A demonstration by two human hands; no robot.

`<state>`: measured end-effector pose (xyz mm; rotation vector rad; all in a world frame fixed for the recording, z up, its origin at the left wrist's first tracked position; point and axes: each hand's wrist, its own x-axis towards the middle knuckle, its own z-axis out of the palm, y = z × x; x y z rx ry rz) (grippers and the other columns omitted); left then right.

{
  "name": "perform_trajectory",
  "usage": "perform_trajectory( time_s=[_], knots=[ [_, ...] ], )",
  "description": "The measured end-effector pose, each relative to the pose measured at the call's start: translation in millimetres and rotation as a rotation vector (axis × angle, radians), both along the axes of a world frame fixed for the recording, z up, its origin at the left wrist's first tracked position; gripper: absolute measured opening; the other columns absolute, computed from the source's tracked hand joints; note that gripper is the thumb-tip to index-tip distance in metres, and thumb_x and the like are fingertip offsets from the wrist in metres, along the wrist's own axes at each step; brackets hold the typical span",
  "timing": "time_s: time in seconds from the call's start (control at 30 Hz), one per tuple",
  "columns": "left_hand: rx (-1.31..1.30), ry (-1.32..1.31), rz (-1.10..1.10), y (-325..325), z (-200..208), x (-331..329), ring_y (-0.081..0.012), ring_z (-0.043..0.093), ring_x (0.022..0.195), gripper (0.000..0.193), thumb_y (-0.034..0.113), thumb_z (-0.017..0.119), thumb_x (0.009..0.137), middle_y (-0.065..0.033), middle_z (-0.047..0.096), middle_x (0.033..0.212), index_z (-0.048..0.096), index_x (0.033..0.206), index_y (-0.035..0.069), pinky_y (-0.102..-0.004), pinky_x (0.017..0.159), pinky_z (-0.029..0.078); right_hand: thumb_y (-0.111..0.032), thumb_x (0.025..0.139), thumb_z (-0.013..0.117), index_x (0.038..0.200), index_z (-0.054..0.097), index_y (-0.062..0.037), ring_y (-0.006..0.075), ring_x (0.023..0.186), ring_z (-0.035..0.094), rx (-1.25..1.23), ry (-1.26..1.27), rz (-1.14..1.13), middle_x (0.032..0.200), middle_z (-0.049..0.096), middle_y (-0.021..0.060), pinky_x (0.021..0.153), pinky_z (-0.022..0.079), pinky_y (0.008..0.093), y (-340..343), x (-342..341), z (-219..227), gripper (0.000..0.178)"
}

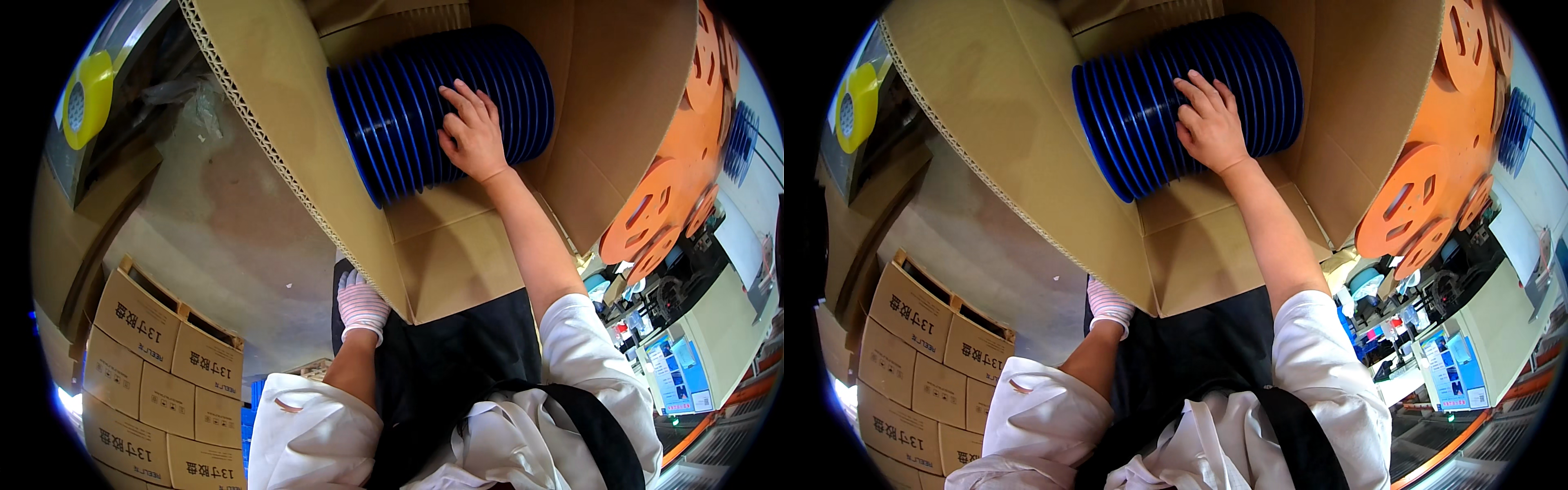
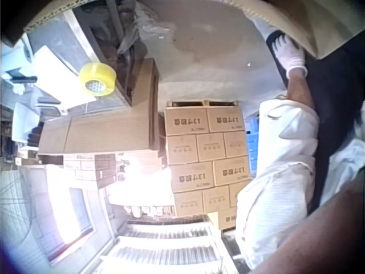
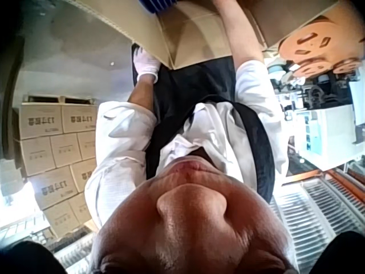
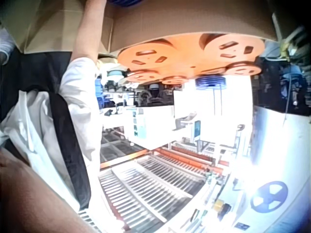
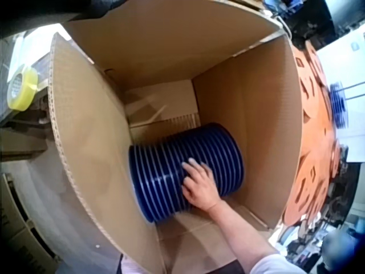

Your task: The person repeatedly picks up blue plastic spools and stacks them vertically inside a cardboard box. The person adjusts the stack to keep it aligned and continues adding spools until the box is filled.

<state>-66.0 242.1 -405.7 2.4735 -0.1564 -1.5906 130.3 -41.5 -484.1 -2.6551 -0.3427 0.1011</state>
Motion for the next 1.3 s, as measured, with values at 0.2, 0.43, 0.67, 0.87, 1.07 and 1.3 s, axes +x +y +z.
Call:
perform_trajectory(
  time_s=[0.2,0.43,0.67,0.87,1.07,1.3],
  knots=[
    [0.002,0.005,0.003,-1.0,3.2,3.9,-0.0273,0.049,0.129,0.052,0.043,0.054,0.088,-0.0106,0.059,0.129,0.059,0.128,0.010,-0.0456,0.114,0.030,-0.002,0.076,0.065,0.086,0.060,-0.0133,0.0268,0.137,0.044,0.023,-0.021,0.056,0.137,0.056,0.0061,0.110,0.035,0.0485,8.7,-0.4,-2.2,0.015],
    [-0.023,-0.024,0.021,1.5,-0.9,-3.2,-0.0280,0.049,0.127,0.055,0.044,0.057,0.086,-0.0106,0.059,0.128,0.057,0.128,0.008,-0.0460,0.114,0.030,-0.006,0.077,0.064,0.080,0.060,-0.0129,0.0264,0.138,0.042,0.020,0.017,0.012,0.136,0.057,0.0053,0.112,0.030,0.0518,18.8,-0.8,6.6,0.008],
    [-0.029,-0.022,0.021,2.9,-3.9,-7.7,-0.0276,0.049,0.127,0.055,0.044,0.059,0.085,-0.0095,0.059,0.127,0.057,0.126,0.008,-0.0461,0.114,0.029,-0.005,0.074,0.066,0.086,0.062,-0.0110,0.0285,0.138,0.042,0.008,0.009,0.052,0.136,0.057,0.0082,0.111,0.032,0.0495,27.4,-2.1,-2.2,0.014],
    [-0.041,-0.048,0.033,3.1,-3.3,-7.4,-0.0277,0.050,0.126,0.052,0.044,0.060,0.084,-0.0092,0.059,0.126,0.059,0.123,0.009,-0.0460,0.114,0.030,-0.004,0.077,0.065,0.086,0.062,-0.0141,0.0274,0.137,0.043,0.062,-0.004,0.120,0.138,0.055,0.0062,0.111,0.032,0.0504,33.3,-5.2,-6.5,0.014],
    [-0.042,-0.081,0.013,3.0,-5.0,-10.5,-0.0276,0.050,0.125,0.051,0.043,0.061,0.083,-0.0090,0.059,0.126,0.059,0.121,0.009,-0.0460,0.114,0.030,-0.007,0.074,0.067,0.084,0.062,-0.0131,0.0274,0.139,0.040,0.102,0.065,0.044,0.138,0.055,0.0066,0.113,0.026,0.0546,45.8,-4.2,6.2,0.012],
    [-0.042,-0.084,0.010,3.7,-5.6,-12.4,-0.0274,0.050,0.126,0.052,0.044,0.061,0.083,-0.0091,0.059,0.127,0.059,0.122,0.009,-0.0460,0.115,0.029,-0.004,0.074,0.066,0.078,0.055,-0.0106,0.0295,0.138,0.042,0.102,0.005,0.076,0.138,0.056,0.0084,0.112,0.031,0.0494,60.2,-5.0,-1.4,0.014]
  ],
)
